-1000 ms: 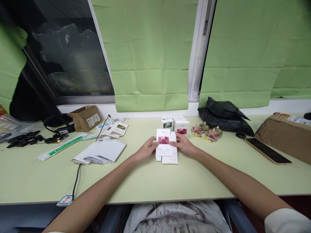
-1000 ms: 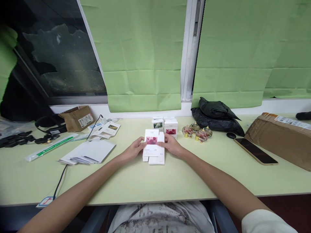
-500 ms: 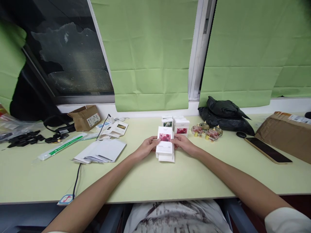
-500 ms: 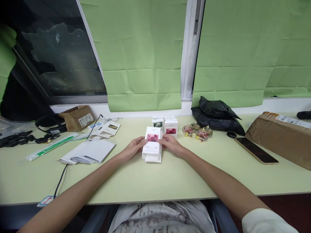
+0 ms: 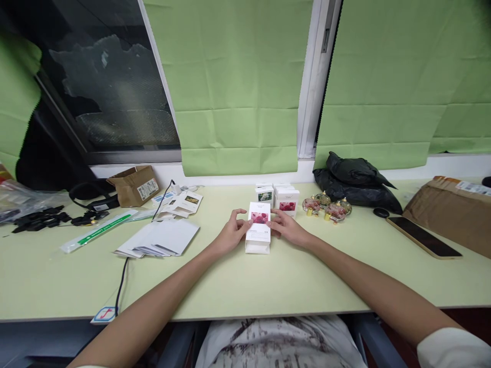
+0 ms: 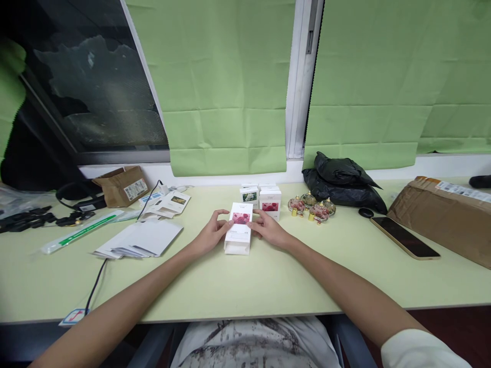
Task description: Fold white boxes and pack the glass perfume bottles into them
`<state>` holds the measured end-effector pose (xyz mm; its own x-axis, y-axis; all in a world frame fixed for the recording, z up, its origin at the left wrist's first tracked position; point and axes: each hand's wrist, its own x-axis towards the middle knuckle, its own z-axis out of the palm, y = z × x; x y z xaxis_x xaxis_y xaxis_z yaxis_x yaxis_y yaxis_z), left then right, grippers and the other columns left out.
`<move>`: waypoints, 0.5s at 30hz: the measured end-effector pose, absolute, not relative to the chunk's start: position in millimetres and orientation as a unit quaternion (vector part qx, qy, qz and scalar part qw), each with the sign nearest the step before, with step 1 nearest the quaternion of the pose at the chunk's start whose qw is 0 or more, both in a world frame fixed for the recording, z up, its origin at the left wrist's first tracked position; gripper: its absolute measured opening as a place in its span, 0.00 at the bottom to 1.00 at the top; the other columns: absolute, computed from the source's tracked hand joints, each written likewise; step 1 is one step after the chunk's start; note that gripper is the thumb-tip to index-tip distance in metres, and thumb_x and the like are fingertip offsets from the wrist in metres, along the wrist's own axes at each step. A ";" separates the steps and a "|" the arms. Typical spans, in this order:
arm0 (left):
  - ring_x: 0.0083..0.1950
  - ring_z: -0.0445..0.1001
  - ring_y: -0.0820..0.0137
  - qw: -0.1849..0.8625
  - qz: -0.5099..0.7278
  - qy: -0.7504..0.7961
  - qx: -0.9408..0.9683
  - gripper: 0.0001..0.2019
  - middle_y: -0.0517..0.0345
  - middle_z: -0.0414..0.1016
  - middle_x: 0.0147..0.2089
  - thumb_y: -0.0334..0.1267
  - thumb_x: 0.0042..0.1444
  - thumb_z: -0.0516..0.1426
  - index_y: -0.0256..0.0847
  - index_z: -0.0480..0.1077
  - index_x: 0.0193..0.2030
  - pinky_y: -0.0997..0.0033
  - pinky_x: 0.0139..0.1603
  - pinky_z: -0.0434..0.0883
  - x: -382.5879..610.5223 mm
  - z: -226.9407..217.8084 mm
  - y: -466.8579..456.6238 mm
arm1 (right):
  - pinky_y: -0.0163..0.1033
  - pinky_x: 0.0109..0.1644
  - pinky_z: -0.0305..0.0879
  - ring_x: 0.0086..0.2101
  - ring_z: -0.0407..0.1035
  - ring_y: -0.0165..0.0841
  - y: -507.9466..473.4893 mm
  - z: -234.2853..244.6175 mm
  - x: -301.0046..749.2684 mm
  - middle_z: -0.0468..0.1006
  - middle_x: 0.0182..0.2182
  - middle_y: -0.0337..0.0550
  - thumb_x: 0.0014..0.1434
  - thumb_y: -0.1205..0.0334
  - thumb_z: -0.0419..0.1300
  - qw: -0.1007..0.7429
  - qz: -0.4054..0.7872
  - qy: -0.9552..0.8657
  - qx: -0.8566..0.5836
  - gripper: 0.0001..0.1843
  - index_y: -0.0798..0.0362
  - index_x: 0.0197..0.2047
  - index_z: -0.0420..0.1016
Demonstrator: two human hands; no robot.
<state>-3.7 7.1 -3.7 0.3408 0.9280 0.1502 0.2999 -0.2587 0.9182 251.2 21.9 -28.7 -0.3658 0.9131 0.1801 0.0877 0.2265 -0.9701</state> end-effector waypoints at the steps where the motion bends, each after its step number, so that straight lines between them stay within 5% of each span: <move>1: 0.34 0.73 0.67 0.381 0.362 0.448 0.723 0.28 0.63 0.75 0.34 0.62 0.68 0.55 0.47 0.57 0.64 0.69 0.37 0.66 -4.5 -2.7 6.1 | 0.41 0.38 0.69 0.36 0.73 0.36 20.8 -28.9 251.5 0.80 0.38 0.41 0.65 0.42 0.65 0.413 0.457 -0.684 -0.391 0.37 0.48 0.70 0.62; 7: 0.32 0.71 0.67 0.233 0.302 0.475 0.793 0.21 0.64 0.73 0.32 0.57 0.72 0.50 0.48 0.64 0.62 0.70 0.34 0.63 -7.6 4.8 2.4 | 0.42 0.43 0.66 0.38 0.73 0.38 12.1 -20.9 253.6 0.79 0.40 0.40 0.71 0.40 0.57 0.324 0.256 -0.784 -0.464 0.33 0.47 0.71 0.62; 11: 0.43 0.75 0.65 0.179 0.291 0.414 0.844 0.16 0.55 0.76 0.48 0.45 0.75 0.46 0.48 0.71 0.59 0.66 0.45 0.70 -13.2 7.2 1.8 | 0.41 0.44 0.65 0.39 0.73 0.38 12.3 -18.7 254.3 0.79 0.38 0.39 0.71 0.42 0.57 0.311 0.232 -0.791 -0.473 0.33 0.48 0.72 0.59; 15: 0.48 0.76 0.67 0.185 0.268 0.346 0.880 0.21 0.51 0.69 0.64 0.30 0.67 0.49 0.50 0.73 0.62 0.66 0.47 0.72 -18.7 8.7 0.3 | 0.40 0.43 0.65 0.37 0.73 0.37 10.7 -16.6 255.3 0.79 0.35 0.37 0.72 0.45 0.56 0.315 0.232 -0.798 -0.459 0.27 0.47 0.69 0.64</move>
